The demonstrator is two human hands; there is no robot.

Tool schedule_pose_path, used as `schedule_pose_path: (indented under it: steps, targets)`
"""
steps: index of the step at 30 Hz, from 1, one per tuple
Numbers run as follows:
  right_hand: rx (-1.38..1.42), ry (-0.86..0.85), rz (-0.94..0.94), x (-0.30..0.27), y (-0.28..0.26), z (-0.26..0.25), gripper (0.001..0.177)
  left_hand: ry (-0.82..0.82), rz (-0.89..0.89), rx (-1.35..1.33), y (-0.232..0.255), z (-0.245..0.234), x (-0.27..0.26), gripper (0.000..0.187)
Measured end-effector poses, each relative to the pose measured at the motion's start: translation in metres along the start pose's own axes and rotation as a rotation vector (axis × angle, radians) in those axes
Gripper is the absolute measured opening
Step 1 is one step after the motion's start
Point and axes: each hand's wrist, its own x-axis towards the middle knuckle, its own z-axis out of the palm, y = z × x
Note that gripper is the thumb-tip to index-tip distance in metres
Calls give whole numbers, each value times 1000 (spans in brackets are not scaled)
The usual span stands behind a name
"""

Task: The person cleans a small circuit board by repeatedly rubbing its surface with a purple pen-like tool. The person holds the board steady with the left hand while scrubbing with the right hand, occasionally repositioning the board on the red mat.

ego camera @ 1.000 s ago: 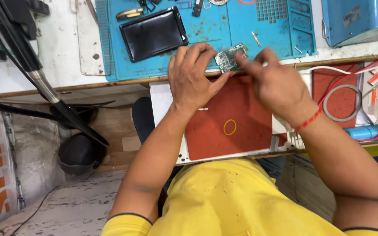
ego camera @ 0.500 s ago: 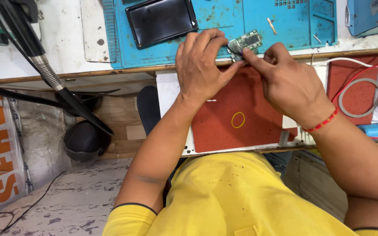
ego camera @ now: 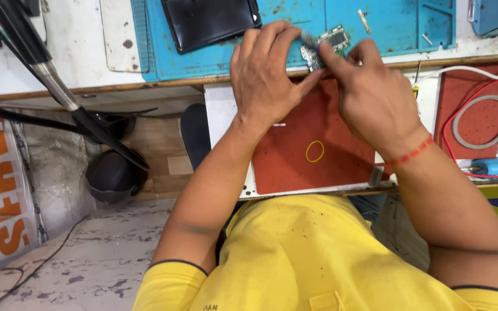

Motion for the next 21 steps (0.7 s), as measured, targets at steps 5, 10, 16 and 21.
schedule_pose_path:
  steps: [5,10,16,21]
  targets:
    - [14,28,-2,-10,-5,-11,44,-12,4,16,0,-2,4,75]
    - [44,60,-32,-6,-6,-2,51,-13,10,19,3,-2,6,74]
    - [83,97,23,-26,7,5,51,-24,38,49,8,-2,-5,57]
    - [228,197,27,-20,20,17,59,10,82,28,5,-7,5,53]
